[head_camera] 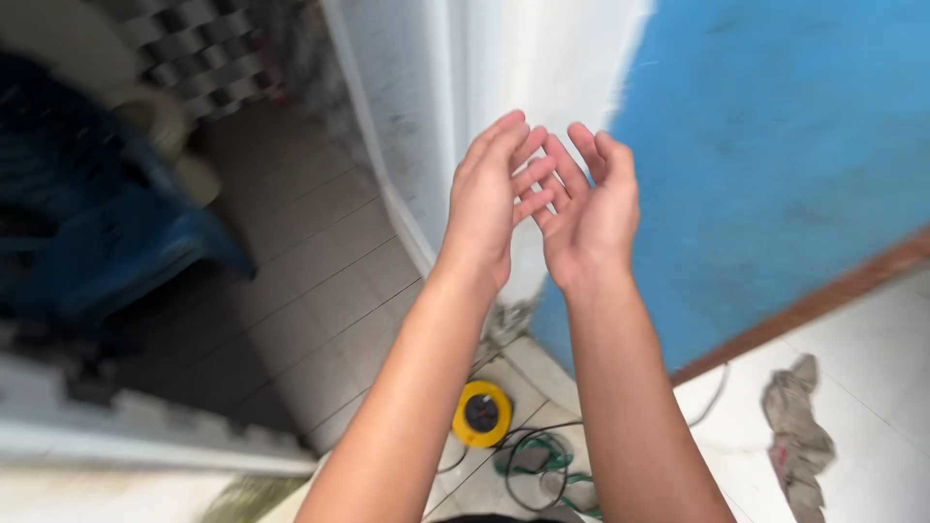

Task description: Gathering an extension cord reel and a pressure washer before putting away equipment and closing a door.

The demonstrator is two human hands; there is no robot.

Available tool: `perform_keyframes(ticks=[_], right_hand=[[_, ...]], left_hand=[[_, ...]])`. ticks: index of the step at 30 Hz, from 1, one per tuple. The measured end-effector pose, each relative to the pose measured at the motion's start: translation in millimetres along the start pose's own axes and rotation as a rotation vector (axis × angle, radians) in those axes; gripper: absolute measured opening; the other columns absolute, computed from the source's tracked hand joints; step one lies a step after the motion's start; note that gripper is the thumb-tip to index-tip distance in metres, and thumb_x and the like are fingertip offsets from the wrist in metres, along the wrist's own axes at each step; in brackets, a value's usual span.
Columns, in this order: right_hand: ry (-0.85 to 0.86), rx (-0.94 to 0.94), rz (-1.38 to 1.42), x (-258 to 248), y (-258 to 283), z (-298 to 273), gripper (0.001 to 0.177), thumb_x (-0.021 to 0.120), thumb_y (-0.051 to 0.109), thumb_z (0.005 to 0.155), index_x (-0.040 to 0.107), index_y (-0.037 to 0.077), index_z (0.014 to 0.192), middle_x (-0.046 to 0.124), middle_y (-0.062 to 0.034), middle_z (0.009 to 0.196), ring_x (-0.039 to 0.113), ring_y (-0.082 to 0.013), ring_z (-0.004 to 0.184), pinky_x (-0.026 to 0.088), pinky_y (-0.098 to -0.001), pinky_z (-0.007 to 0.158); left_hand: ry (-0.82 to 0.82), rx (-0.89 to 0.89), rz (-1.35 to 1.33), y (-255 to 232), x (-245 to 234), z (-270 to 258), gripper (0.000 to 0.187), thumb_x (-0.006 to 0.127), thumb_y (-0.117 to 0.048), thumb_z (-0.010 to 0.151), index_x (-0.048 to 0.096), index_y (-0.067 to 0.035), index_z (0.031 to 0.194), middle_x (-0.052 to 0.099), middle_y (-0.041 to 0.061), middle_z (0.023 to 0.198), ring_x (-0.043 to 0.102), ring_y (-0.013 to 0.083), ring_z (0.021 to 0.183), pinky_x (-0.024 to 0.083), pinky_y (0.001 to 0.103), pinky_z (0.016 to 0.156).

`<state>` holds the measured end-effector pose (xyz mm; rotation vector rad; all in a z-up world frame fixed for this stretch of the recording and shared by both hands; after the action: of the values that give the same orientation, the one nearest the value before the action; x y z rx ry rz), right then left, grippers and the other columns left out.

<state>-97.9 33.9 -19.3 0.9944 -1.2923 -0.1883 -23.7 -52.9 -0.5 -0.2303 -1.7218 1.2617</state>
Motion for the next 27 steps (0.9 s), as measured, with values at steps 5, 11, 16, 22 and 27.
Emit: perform_keyframes(ticks=[5,11,16,22,27], right_hand=[[0.146,0.131,0.050,77,-97,-29,0.043,0.055,0.038,0.095,0.057,0.009,0.128,0.063,-0.0074,0.120,0.062,-0.0202,0.103,0.052,-0.0387,0.084],[0.282,0.280,0.119,143,-191,-60,0.038,0.054,0.035,0.098,0.057,0.008,0.125,0.064,-0.0025,0.122,0.063,-0.0166,0.100,0.048,-0.0309,0.075],[0.378,0.417,0.006,202,-229,-121,0.048,0.053,0.038,0.097,0.059,0.006,0.132,0.065,-0.0055,0.127,0.063,-0.0148,0.105,0.050,-0.0305,0.085],[0.610,0.538,-0.078,245,-237,-173,0.059,0.050,0.042,0.095,0.056,0.003,0.139,0.065,-0.0107,0.135,0.061,-0.0186,0.117,0.048,-0.0345,0.099],[0.732,0.590,-0.047,247,-243,-195,0.060,0.052,0.039,0.095,0.052,0.000,0.140,0.059,-0.0118,0.142,0.059,-0.0219,0.128,0.047,-0.0374,0.107]], left_hand=[[-0.135,0.112,0.028,-65,-97,-30,0.055,0.055,-0.033,0.096,0.051,-0.008,0.145,0.064,0.012,0.135,0.064,0.0186,0.111,0.054,0.033,0.086],[-0.303,0.173,0.034,-114,-186,-70,0.054,0.055,-0.033,0.095,0.052,-0.010,0.144,0.066,0.010,0.133,0.064,0.0168,0.111,0.053,0.032,0.086],[-0.504,0.259,0.014,-159,-236,-124,0.052,0.055,-0.032,0.095,0.054,-0.010,0.143,0.067,0.009,0.132,0.064,0.0161,0.113,0.054,0.033,0.090],[-0.692,0.440,-0.011,-185,-259,-177,0.053,0.055,-0.032,0.095,0.053,-0.009,0.143,0.067,0.009,0.132,0.066,0.0154,0.110,0.054,0.033,0.091],[-0.827,0.505,-0.030,-179,-256,-214,0.053,0.054,-0.031,0.095,0.052,-0.009,0.143,0.067,0.008,0.133,0.066,0.0150,0.107,0.055,0.032,0.089]])
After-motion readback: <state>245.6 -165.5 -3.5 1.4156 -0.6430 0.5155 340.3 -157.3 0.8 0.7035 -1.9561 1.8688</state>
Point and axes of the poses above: each hand's wrist, its own z-axis towards the middle knuckle, its own x-axis out of the palm, y = z × x, the point moved 6 cm from there along z, towards the middle knuckle
